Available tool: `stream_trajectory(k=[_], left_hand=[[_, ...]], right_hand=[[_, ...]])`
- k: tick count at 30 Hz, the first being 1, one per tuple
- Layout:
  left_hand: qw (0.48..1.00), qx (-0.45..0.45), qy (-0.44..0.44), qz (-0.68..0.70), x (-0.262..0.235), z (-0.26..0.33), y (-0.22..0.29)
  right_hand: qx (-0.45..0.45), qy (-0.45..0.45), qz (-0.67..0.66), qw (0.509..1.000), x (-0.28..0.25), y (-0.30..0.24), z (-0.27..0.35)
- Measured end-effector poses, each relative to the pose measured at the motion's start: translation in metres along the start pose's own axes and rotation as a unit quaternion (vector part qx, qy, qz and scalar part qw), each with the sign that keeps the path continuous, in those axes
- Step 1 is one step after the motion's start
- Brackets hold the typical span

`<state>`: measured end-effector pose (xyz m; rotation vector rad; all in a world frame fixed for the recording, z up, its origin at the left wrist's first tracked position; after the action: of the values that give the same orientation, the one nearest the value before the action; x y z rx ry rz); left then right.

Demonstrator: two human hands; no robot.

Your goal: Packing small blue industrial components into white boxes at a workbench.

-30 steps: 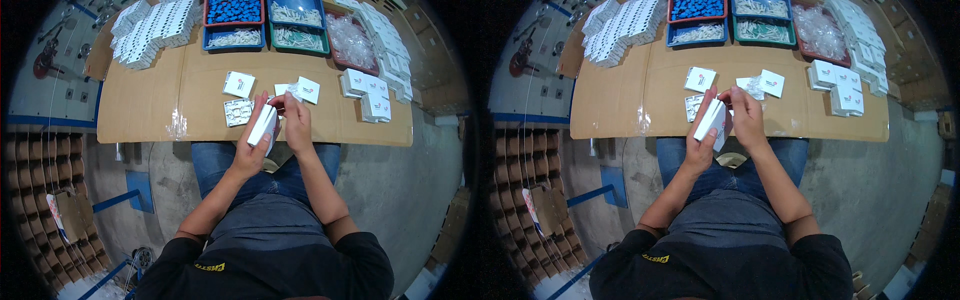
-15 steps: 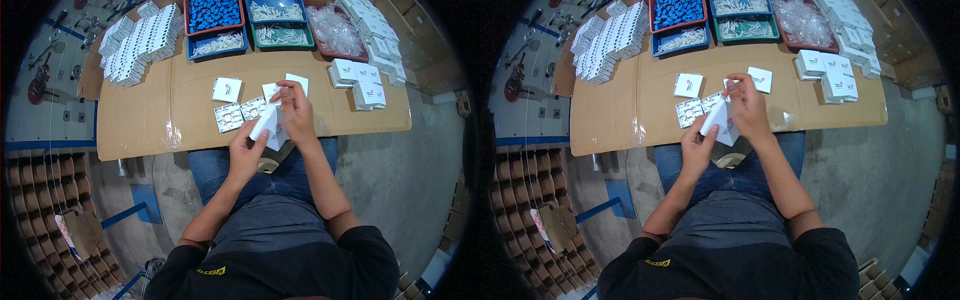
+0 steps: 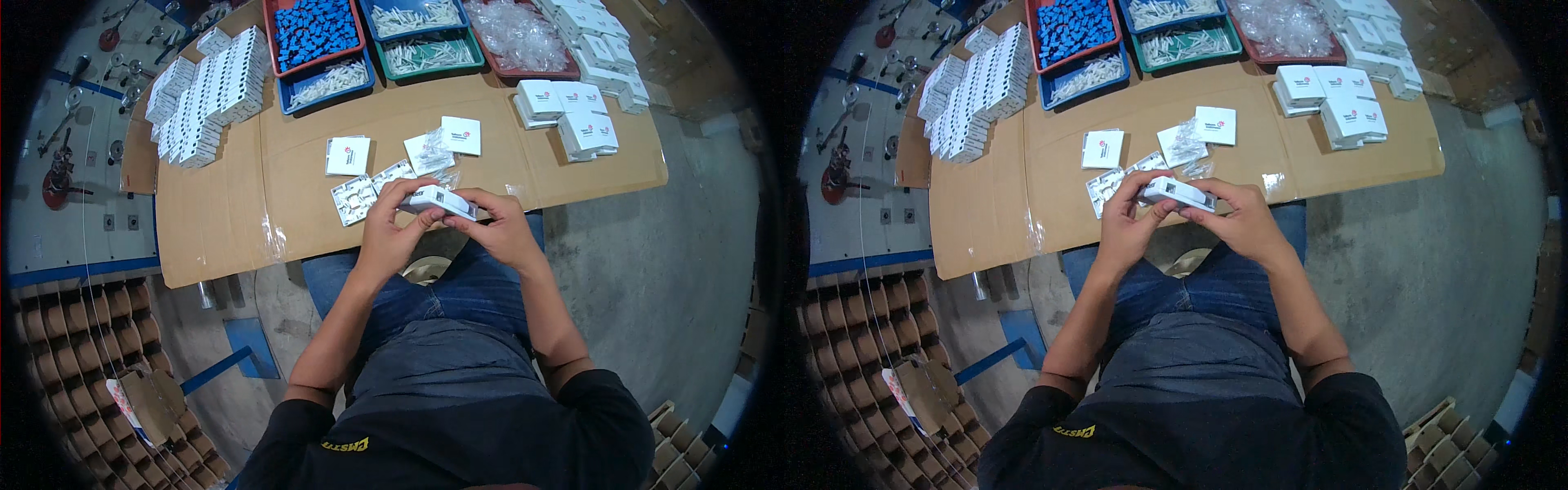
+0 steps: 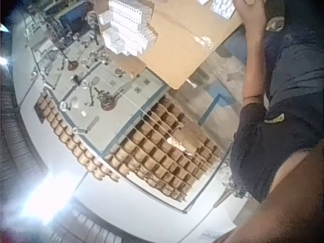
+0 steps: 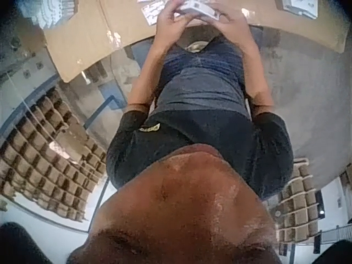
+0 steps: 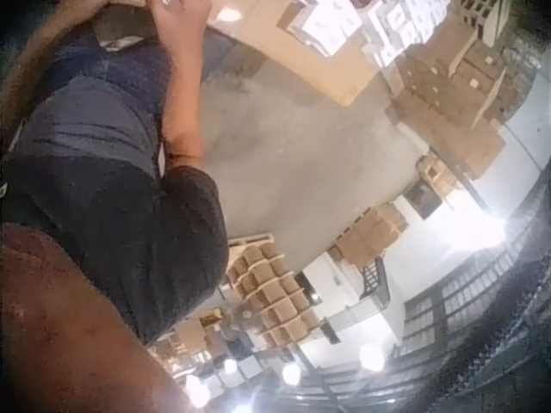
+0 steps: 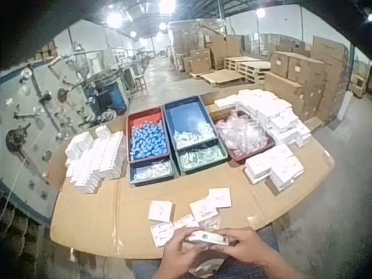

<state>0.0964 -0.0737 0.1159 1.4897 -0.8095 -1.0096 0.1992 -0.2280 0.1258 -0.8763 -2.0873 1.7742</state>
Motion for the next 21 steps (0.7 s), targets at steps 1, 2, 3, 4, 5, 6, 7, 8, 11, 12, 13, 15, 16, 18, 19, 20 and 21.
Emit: stream_trajectory(k=[1, 2, 3, 4, 5, 6, 7, 8, 11, 12, 13, 15, 16, 18, 19, 20, 21], left_hand=[[0.998, -0.001, -0.031, -0.052, 0.001, -0.003, 0.006], [0.993, -0.002, -0.062, -0.104, 0.006, -0.005, 0.009], [0.997, -0.013, -0.078, -0.011, 0.011, -0.007, 0.002], [0.996, -0.014, -0.082, -0.012, 0.017, -0.007, 0.002], [0.993, -0.037, -0.088, 0.074, 0.022, -0.007, 0.0], [0.981, -0.06, -0.092, 0.16, 0.026, -0.007, -0.002], [0.98, -0.061, -0.099, 0.16, 0.031, -0.007, -0.005], [0.976, -0.078, -0.092, 0.179, 0.034, -0.006, -0.011], [0.976, -0.093, -0.096, 0.171, 0.043, -0.009, -0.026], [0.98, -0.091, -0.098, 0.144, 0.045, -0.01, -0.028], [0.979, -0.088, -0.108, 0.148, 0.047, -0.011, -0.03], [0.973, -0.14, -0.09, 0.157, 0.048, -0.011, -0.039], [0.973, -0.139, -0.097, 0.159, 0.051, -0.012, -0.031], [0.978, -0.111, -0.114, 0.134, 0.056, -0.018, -0.006], [0.987, -0.074, -0.117, 0.084, 0.055, -0.023, -0.009], [0.987, -0.072, -0.119, 0.084, 0.055, -0.024, -0.014], [0.986, -0.084, -0.127, 0.07, 0.056, -0.025, -0.02]], right_hand=[[-0.01, -0.01, 0.04, 0.999, -0.004, -0.004, 0.002], [-0.02, -0.02, 0.079, 0.996, -0.007, -0.008, 0.003], [-0.019, -0.017, 0.079, 0.997, -0.01, -0.012, 0.003], [-0.027, -0.013, 0.094, 0.995, -0.012, -0.018, 0.003], [-0.035, -0.009, 0.109, 0.993, -0.014, -0.021, 0.005], [-0.032, -0.005, 0.109, 0.994, -0.015, -0.018, 0.007], [-0.068, 0.003, 0.129, 0.989, -0.017, -0.018, 0.008], [-0.104, 0.011, 0.15, 0.983, -0.019, -0.019, 0.01], [-0.076, 0.009, 0.168, 0.983, -0.029, -0.012, 0.017], [-0.073, 0.015, 0.172, 0.982, -0.031, -0.008, 0.018], [-0.052, 0.002, 0.145, 0.988, -0.032, -0.002, 0.019], [0.006, -0.012, 0.111, 0.994, -0.033, 0.003, 0.019], [0.008, -0.006, 0.115, 0.993, -0.033, 0.005, 0.021], [-0.012, 0.02, 0.114, 0.993, -0.037, 0.01, 0.025], [-0.031, 0.015, 0.115, 0.993, -0.035, 0.004, 0.025], [-0.032, 0.017, 0.117, 0.992, -0.037, 0.003, 0.024], [-0.006, 0.006, 0.091, 0.996, -0.038, 0.006, 0.024]])
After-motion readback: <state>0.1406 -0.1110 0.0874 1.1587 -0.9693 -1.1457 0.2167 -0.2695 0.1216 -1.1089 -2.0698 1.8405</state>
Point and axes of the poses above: each hand's wrist, its own z-axis away from the middle knuckle, its own x-axis out of the palm, y = z × x, the point moved 6 cm from there along -z, towards the middle knuckle, and after that the axes turned 10 degrees about -x, right-handed, at the moved point
